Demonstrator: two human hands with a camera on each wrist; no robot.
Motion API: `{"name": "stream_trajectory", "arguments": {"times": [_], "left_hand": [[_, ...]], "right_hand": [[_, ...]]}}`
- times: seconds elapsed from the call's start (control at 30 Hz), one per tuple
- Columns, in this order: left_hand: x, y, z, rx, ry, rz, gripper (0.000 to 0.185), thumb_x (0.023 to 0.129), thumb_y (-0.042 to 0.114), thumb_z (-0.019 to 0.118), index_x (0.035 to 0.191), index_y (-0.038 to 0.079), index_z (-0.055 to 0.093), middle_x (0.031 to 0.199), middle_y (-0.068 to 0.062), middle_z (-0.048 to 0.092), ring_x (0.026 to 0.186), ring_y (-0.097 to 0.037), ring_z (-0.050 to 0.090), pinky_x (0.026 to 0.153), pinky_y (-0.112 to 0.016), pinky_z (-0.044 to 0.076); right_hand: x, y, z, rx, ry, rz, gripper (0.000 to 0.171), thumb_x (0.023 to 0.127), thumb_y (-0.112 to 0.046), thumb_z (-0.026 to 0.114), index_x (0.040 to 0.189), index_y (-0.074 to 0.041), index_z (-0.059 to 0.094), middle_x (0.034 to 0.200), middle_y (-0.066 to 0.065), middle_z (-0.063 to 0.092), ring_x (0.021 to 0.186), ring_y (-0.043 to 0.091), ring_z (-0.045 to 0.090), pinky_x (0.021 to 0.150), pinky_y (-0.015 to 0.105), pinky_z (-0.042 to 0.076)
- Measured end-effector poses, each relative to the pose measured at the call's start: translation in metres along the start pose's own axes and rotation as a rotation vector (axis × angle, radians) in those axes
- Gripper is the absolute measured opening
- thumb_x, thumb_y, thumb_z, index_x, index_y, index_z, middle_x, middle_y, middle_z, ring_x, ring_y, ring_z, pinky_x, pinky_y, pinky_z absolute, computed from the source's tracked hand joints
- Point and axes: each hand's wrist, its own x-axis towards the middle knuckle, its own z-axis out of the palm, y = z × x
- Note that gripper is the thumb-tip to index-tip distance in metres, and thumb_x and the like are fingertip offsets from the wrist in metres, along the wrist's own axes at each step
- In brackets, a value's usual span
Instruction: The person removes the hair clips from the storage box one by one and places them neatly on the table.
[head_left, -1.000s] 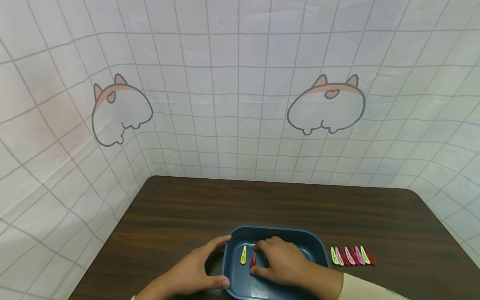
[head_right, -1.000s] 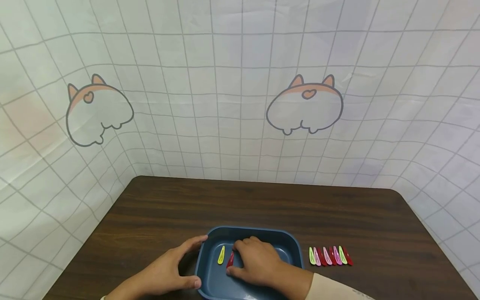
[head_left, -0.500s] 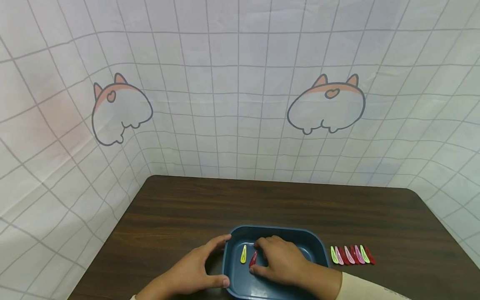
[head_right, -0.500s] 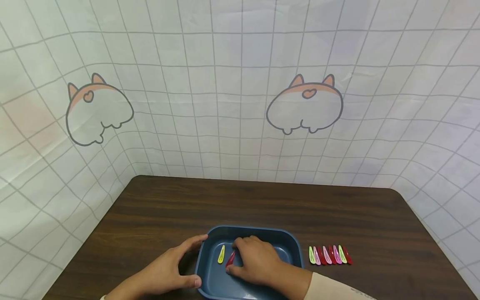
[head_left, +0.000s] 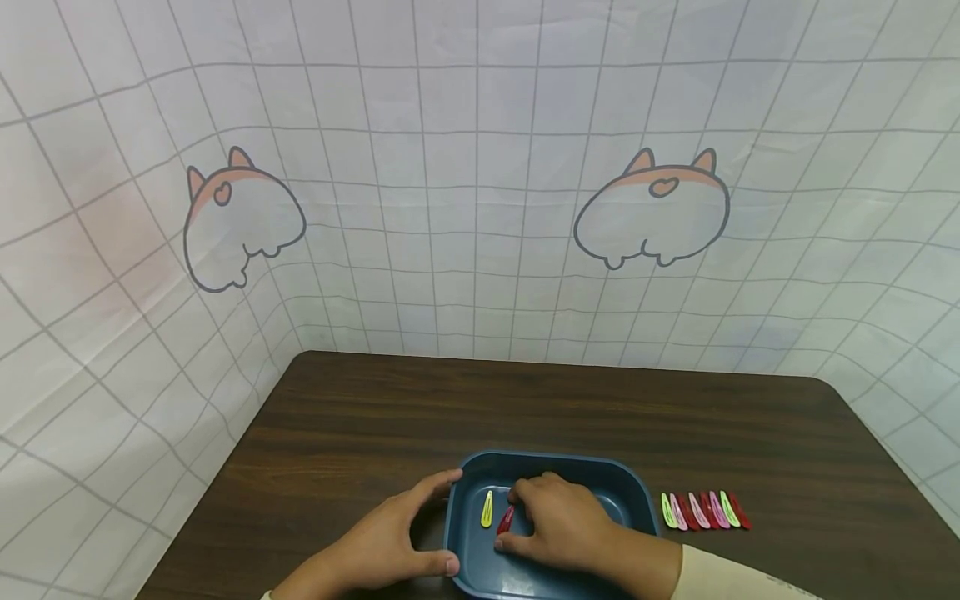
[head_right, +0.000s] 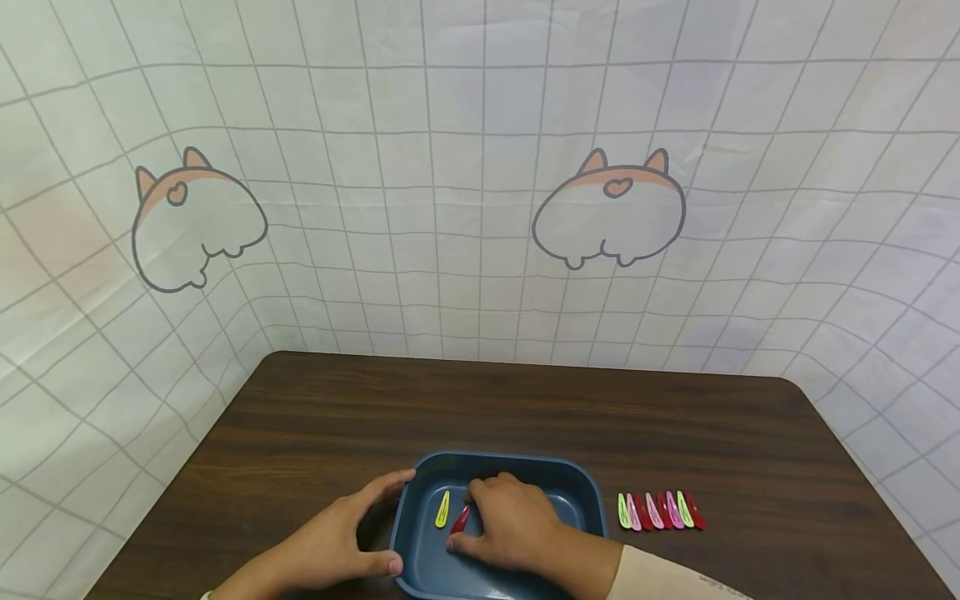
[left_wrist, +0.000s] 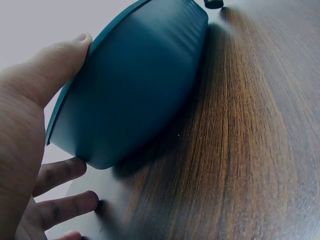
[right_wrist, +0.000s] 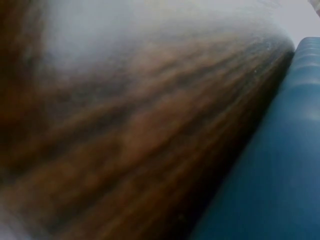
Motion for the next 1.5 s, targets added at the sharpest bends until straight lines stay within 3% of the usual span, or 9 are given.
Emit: {"name": "stream_trajectory", "arguments": {"times": [0.2,0.33,0.87,1.17,1.5], "left_hand": [[0.0001,-0.0004,0.0005,0.003,0.003,-0.004,0.092,0.086,0.054,0.080,0.159,0.040,0.027,0.151,0.000,0.050,0.134,-0.030,0.051,0.106,-0.067,0.037],[0.0001,0.0001,0.0004,-0.001,0.001,-0.007,0.092,0.086,0.053,0.080,0.160,0.038,0.027,0.152,-0.002,0.050,0.135,-0.033,0.050,0.105,-0.069,0.036],[0.0004,-0.0022,-0.0001,-0.007,-0.006,0.002,0.091,0.087,0.053,0.079,0.160,0.038,0.027,0.153,-0.005,0.049,0.136,-0.035,0.049,0.106,-0.070,0.036],[0.0007,-0.0012,0.0008,-0.003,-0.006,-0.003,0.092,0.086,0.054,0.079,0.160,0.038,0.026,0.152,-0.003,0.048,0.135,-0.034,0.049,0.106,-0.069,0.036],[0.0001,0.0004,0.0013,0.008,0.002,-0.007,0.093,0.086,0.054,0.079,0.160,0.039,0.026,0.154,-0.004,0.047,0.136,-0.033,0.049,0.107,-0.068,0.036]], "right_hand": [[-0.0013,-0.0002,-0.0006,0.007,0.033,0.020,0.058,0.082,-0.072,0.070,0.107,-0.020,0.068,0.086,-0.013,0.060,0.072,0.005,0.049,0.058,0.026,0.043],[-0.0018,-0.0003,-0.0017,0.004,0.009,0.024,0.055,0.083,-0.074,0.068,0.100,-0.022,0.068,0.084,-0.013,0.058,0.071,0.005,0.048,0.058,0.026,0.042],[0.0010,-0.0002,-0.0002,0.001,-0.023,0.020,0.072,0.082,-0.076,0.066,0.127,-0.019,0.067,0.102,-0.006,0.069,0.083,0.007,0.057,0.064,0.031,0.049],[-0.0017,0.0009,-0.0003,0.003,0.002,-0.026,0.061,0.084,-0.069,0.070,0.122,-0.020,0.070,0.086,-0.015,0.060,0.074,0.003,0.050,0.057,0.026,0.042],[-0.0007,0.0015,0.0001,0.001,-0.012,-0.019,0.062,0.083,-0.068,0.072,0.123,-0.021,0.069,0.083,-0.016,0.056,0.073,0.003,0.048,0.056,0.025,0.041]]}}
